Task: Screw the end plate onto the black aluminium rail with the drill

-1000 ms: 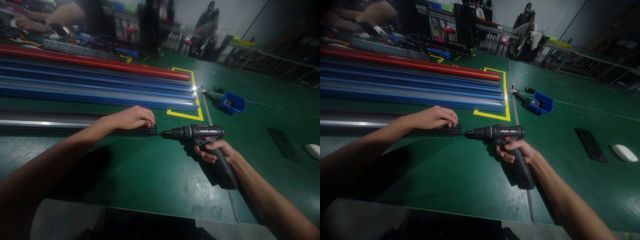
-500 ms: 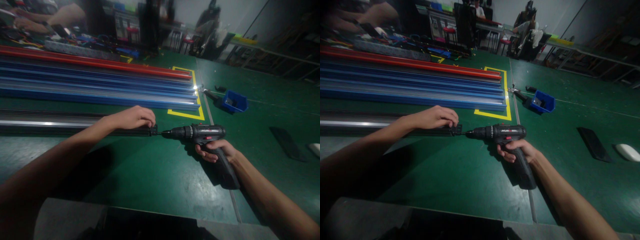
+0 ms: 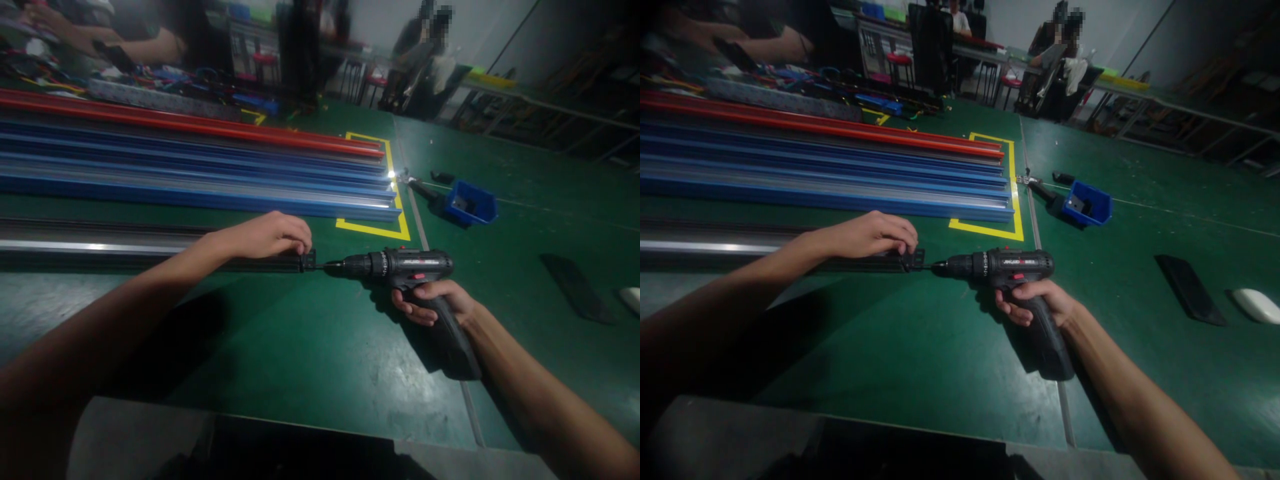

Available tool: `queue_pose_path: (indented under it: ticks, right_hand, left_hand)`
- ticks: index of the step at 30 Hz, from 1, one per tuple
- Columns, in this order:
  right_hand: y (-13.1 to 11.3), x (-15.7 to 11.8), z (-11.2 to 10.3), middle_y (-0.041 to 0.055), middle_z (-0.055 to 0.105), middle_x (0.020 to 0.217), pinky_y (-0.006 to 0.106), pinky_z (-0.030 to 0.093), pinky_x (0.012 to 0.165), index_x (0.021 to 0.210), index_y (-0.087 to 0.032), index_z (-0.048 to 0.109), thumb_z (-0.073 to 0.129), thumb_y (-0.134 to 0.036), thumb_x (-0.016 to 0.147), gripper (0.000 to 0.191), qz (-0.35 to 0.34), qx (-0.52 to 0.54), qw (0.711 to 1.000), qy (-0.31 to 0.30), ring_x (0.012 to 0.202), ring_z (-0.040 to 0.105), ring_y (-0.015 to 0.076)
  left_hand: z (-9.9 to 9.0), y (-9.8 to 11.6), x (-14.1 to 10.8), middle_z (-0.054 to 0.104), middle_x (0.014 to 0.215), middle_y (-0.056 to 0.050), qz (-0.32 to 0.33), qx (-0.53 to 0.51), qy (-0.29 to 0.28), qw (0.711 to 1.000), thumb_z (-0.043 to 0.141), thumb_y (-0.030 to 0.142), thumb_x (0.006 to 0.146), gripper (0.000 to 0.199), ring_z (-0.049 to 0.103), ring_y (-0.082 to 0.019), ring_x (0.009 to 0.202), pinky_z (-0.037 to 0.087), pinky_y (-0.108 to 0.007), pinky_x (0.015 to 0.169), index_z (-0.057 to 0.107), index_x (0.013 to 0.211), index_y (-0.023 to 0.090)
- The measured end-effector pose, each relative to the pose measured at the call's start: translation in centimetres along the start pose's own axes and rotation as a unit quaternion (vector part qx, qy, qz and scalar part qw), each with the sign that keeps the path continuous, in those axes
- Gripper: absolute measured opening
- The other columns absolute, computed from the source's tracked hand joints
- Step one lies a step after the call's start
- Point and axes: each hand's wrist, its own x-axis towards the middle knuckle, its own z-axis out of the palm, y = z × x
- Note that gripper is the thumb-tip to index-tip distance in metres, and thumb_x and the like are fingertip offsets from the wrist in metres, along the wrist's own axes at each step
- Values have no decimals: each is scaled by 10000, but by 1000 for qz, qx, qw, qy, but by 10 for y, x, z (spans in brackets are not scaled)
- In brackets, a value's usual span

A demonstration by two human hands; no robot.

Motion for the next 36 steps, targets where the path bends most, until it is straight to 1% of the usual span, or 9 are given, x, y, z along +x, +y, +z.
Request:
queue_pose_path:
  ticks: [14, 25, 31, 36]
  right_hand:
    - [3, -1, -3, 110, 700, 892, 161, 535, 532, 1105, 15, 745, 683, -204, 934, 284, -3, 5, 1000, 13, 490, 485, 27]
    - [2, 0, 0, 87, 685, 858, 159, 535, 525, 1068, 0, 749, 698, -220, 926, 267, -3, -2, 1000, 13, 473, 470, 24]
    - [3, 0, 0, 76, 675, 837, 160, 525, 506, 1037, -8, 746, 696, -226, 920, 252, -5, -13, 1000, 17, 459, 443, 24]
    - [2, 0, -1, 75, 672, 833, 165, 524, 499, 1029, -9, 750, 695, -227, 920, 249, -4, -13, 1000, 18, 459, 447, 29]
  left_hand:
    - [1, -3, -1, 756, 970, -12, -1, 3, -3, 1000, 573, 180, 979, 211, 694, -114, 867, 489, -214, 824, 768, 904, 209]
    - [1, -2, 1, 763, 957, -7, -5, -6, 2, 1000, 585, 173, 961, 209, 692, -119, 851, 495, -228, 806, 774, 883, 218]
    - [1, -3, 0, 760, 981, -10, -6, 2, -2, 1000, 580, 190, 978, 208, 693, -122, 883, 494, -232, 832, 772, 904, 220]
    - [1, -3, 0, 759, 970, -16, -5, 0, -1, 1000, 579, 203, 979, 209, 691, -120, 870, 498, -234, 819, 771, 896, 214]
